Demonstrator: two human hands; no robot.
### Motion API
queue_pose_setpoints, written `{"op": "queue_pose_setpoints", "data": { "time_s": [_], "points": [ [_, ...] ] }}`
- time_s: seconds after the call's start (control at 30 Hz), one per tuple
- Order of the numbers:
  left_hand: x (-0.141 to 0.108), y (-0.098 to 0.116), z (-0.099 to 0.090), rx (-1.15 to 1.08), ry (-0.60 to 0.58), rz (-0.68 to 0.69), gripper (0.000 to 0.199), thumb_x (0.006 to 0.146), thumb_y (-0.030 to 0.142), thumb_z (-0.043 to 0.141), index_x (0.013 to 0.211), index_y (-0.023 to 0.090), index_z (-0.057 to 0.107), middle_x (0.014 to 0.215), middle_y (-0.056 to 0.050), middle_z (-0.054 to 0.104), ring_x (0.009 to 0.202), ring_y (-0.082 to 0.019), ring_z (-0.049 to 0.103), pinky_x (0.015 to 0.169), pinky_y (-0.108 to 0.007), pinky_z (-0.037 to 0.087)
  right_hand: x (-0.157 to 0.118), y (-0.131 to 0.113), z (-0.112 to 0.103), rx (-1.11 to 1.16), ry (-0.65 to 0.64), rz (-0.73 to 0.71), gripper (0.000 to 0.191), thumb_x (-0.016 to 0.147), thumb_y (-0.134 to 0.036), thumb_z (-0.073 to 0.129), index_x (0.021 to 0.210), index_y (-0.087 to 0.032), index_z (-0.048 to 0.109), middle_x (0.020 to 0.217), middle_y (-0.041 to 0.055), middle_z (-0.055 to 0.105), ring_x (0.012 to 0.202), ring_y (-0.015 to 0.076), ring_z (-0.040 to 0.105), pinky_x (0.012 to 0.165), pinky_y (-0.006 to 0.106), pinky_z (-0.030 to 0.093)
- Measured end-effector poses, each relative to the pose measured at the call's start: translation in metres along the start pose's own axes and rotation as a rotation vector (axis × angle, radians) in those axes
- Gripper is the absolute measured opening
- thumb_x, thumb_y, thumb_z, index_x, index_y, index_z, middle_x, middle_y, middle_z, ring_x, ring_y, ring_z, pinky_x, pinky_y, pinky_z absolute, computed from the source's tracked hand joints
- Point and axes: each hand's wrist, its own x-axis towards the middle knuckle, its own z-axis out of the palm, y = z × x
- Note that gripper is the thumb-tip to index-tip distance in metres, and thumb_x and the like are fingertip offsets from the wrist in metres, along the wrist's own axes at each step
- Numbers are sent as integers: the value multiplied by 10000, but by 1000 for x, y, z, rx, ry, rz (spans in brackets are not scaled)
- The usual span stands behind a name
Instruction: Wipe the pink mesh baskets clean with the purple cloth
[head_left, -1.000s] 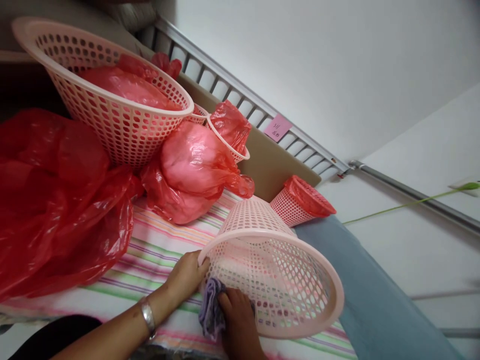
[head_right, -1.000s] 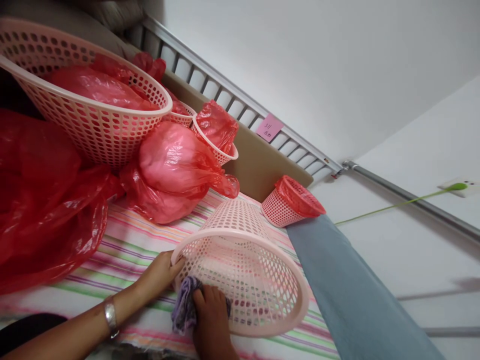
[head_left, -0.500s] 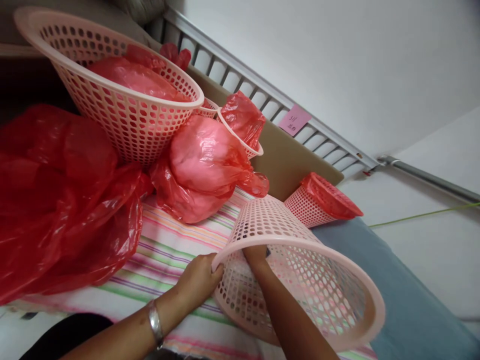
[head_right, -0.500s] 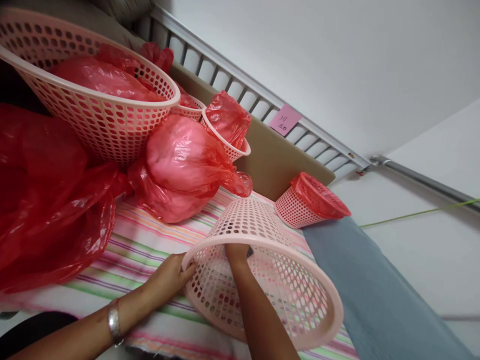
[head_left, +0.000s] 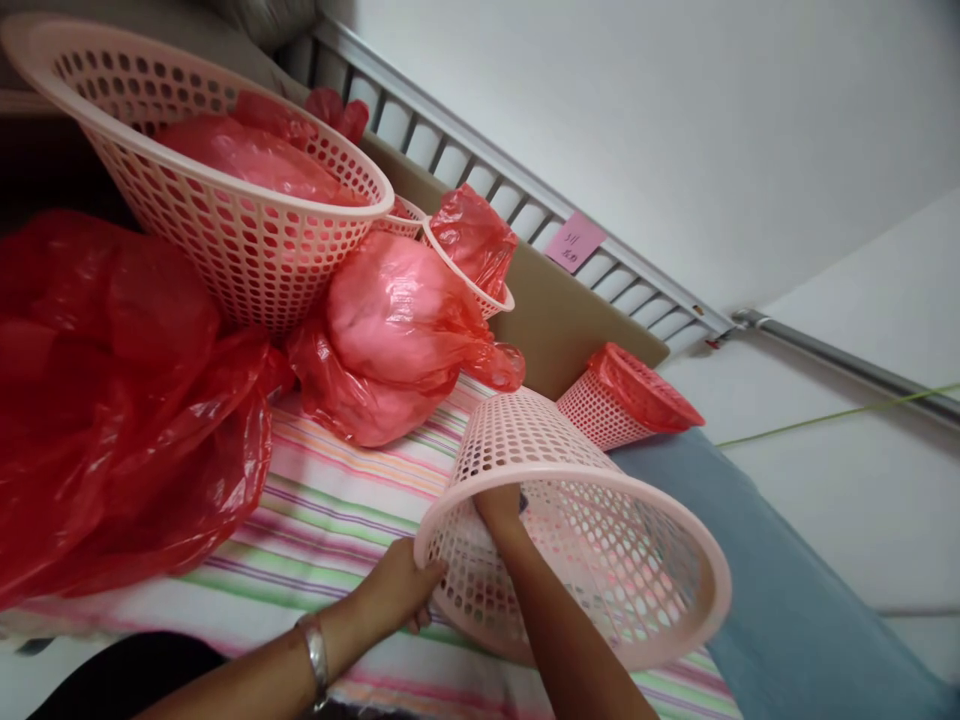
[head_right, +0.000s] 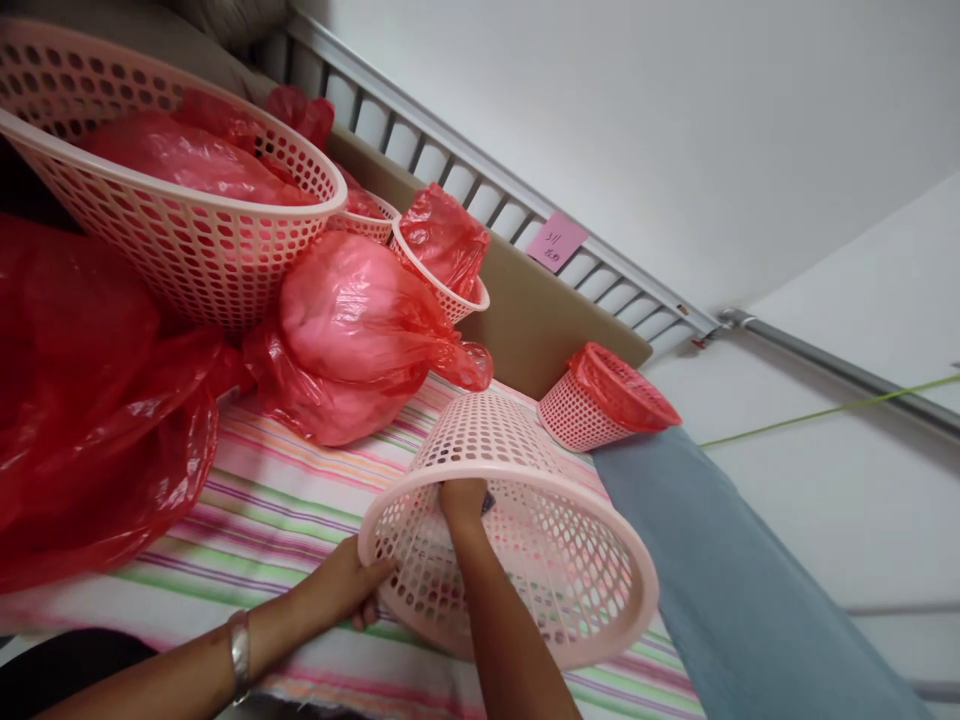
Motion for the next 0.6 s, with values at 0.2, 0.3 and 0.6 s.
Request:
{"op": "queue_pose_setpoints", "data": {
  "time_s": [0.2, 0.3, 0.6],
  "points": [
    [6, -5, 0, -80, -26, 30, 521, 747, 607, 473, 834, 103, 566, 427, -13, 548, 392, -172, 568, 377, -254, 452, -90, -7, -13, -48, 35, -106, 339, 758, -79, 462, 1065, -163, 579, 917, 109, 633, 849, 243, 579, 732, 331, 395],
    [3, -3, -2, -90, -37, 35, 583, 725, 669, 473, 839, 108, 582, 431, -13, 554, 398, -174, 569, 388, -259, 458, -146, -5, -13, 65, 102, -240, 275, 747, -87, 487, 980, -208, 572, 865, 68, 616, 808, 221, 555, 708, 313, 383],
    [-2, 7, -2, -54, -15, 51, 656, 750, 715, 396, 855, 103, 609, 424, -3, 524, 371, -165, 545, 363, -237, 423, -144, -2, -16, 92, 16, -243, 200, 759, -170, 527, 951, -202, 575, 862, 66, 605, 806, 221, 544, 698, 308, 378]
  ]
}}
